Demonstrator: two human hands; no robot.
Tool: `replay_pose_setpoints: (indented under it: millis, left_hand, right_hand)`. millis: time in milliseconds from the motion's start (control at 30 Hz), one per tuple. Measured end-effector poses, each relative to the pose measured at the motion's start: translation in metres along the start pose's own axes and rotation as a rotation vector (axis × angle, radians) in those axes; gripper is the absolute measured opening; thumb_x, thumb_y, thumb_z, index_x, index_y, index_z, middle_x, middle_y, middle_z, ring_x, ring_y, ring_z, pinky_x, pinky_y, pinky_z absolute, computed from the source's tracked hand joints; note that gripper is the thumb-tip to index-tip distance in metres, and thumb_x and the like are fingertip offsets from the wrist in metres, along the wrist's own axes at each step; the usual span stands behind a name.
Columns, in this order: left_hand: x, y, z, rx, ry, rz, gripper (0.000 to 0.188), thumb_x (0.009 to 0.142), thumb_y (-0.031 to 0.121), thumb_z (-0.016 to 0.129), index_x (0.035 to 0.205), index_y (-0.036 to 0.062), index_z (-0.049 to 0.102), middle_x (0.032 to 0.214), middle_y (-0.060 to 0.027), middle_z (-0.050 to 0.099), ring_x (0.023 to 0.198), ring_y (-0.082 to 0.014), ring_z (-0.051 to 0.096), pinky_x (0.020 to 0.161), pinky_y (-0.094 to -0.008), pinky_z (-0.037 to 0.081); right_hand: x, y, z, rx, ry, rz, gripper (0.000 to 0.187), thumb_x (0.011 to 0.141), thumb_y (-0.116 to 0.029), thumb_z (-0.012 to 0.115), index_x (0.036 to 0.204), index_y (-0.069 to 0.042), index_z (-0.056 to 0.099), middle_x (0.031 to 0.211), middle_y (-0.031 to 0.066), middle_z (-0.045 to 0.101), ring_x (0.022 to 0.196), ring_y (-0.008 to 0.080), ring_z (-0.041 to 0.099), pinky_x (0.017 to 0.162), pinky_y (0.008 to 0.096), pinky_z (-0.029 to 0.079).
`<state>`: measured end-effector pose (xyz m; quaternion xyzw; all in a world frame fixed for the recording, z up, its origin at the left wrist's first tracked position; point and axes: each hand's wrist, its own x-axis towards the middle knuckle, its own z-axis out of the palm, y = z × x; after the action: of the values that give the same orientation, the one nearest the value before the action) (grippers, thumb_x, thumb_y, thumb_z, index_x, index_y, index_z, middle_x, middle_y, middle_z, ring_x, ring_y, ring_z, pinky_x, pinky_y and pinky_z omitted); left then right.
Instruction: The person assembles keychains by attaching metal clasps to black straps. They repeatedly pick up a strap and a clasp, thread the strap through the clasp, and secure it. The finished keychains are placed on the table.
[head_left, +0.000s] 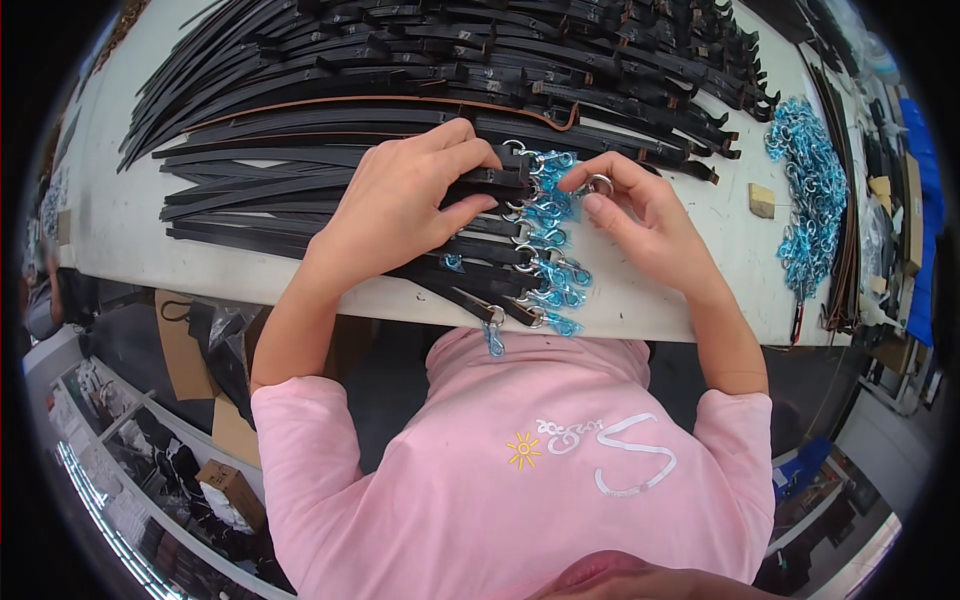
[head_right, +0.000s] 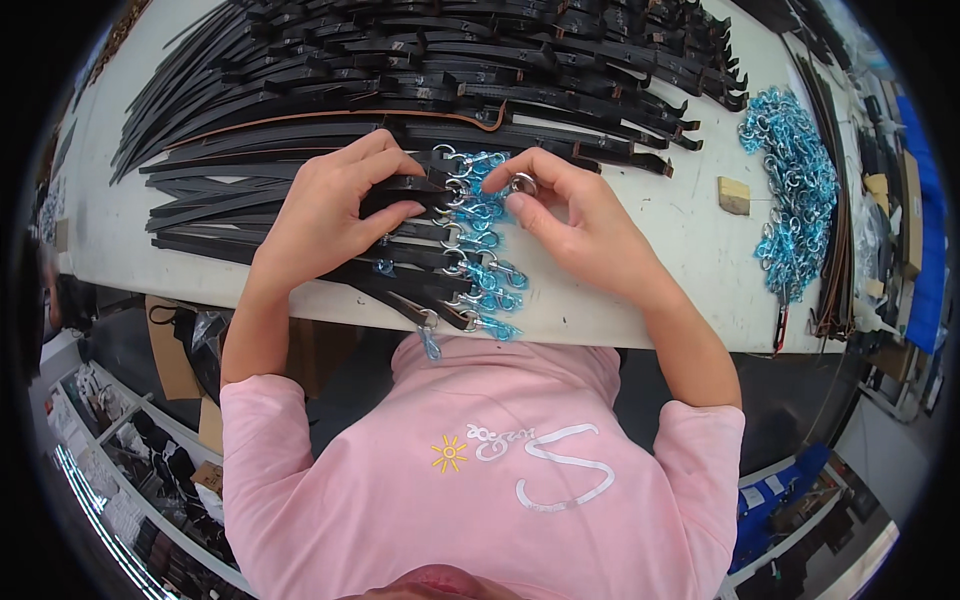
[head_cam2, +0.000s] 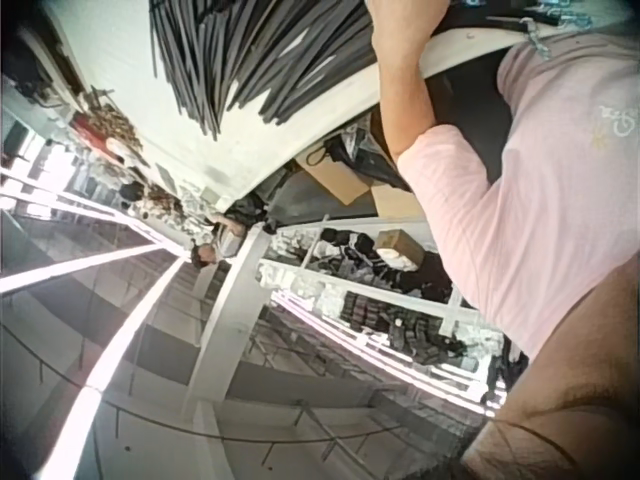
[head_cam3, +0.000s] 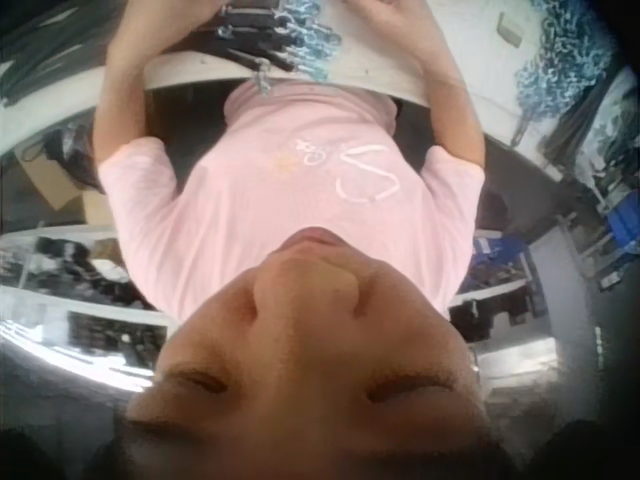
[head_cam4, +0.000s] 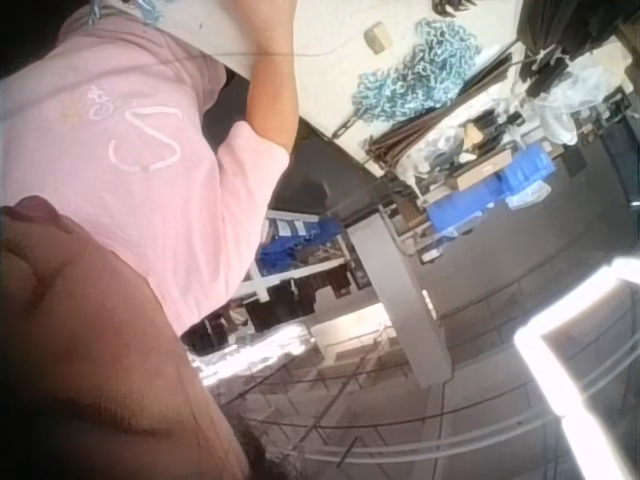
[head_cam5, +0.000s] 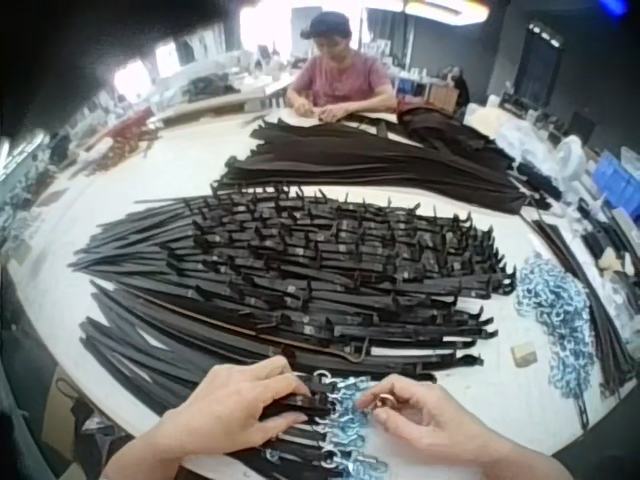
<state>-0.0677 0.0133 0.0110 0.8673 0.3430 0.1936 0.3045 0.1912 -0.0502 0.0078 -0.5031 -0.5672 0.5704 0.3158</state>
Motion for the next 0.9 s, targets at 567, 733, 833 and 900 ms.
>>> replay_pose_setpoints:
  millis: [567, 733, 833, 900]
  left_hand:
    - [-0.001, 0.050, -0.023, -0.281, 0.015, 0.008, 0.027, 0.080, 0.002, 0.069, 0.106, -0.0025, 0.072, 0.085, -0.0041, 0.060, 0.078, -0.0122, 0.052, 0.069, -0.0233, 0.039]
    - [0.009, 0.082, 0.049, -0.193, 0.023, 0.010, 0.030, 0.081, -0.002, 0.072, 0.110, 0.0045, 0.073, 0.083, -0.0053, 0.061, 0.068, -0.0131, 0.055, 0.059, -0.0251, 0.043]
    - [0.019, 0.090, 0.067, -0.178, 0.034, 0.003, 0.032, 0.082, -0.001, 0.073, 0.113, 0.0059, 0.072, 0.082, -0.0050, 0.061, 0.069, -0.0143, 0.057, 0.060, -0.0259, 0.045]
    - [0.023, 0.093, 0.071, -0.190, 0.046, 0.007, 0.034, 0.082, -0.001, 0.073, 0.115, 0.0066, 0.071, 0.081, -0.0047, 0.061, 0.070, -0.0141, 0.059, 0.061, -0.0253, 0.046]
  right_hand:
    - [-0.043, 0.001, -0.035, 0.471, 0.046, -0.189, 0.022, 0.105, -0.017, 0.044, 0.100, 0.000, 0.058, 0.085, 0.0022, 0.057, 0.076, 0.0079, 0.053, 0.078, 0.0289, 0.053]
    - [-0.069, -0.003, -0.023, 0.232, 0.038, -0.022, 0.020, 0.101, -0.022, 0.053, 0.100, -0.003, 0.058, 0.074, -0.0015, 0.051, 0.066, 0.0069, 0.049, 0.062, 0.0240, 0.044]
    - [-0.076, -0.001, -0.029, -0.218, 0.171, -0.031, 0.023, 0.092, -0.025, 0.065, 0.099, -0.003, 0.059, 0.069, 0.0025, 0.052, 0.058, 0.0110, 0.047, 0.056, 0.0272, 0.040]
    - [-0.078, -0.003, -0.031, -0.365, 0.242, -0.021, 0.025, 0.090, -0.025, 0.068, 0.098, -0.003, 0.059, 0.068, 0.0042, 0.053, 0.056, 0.0127, 0.046, 0.056, 0.0282, 0.040]
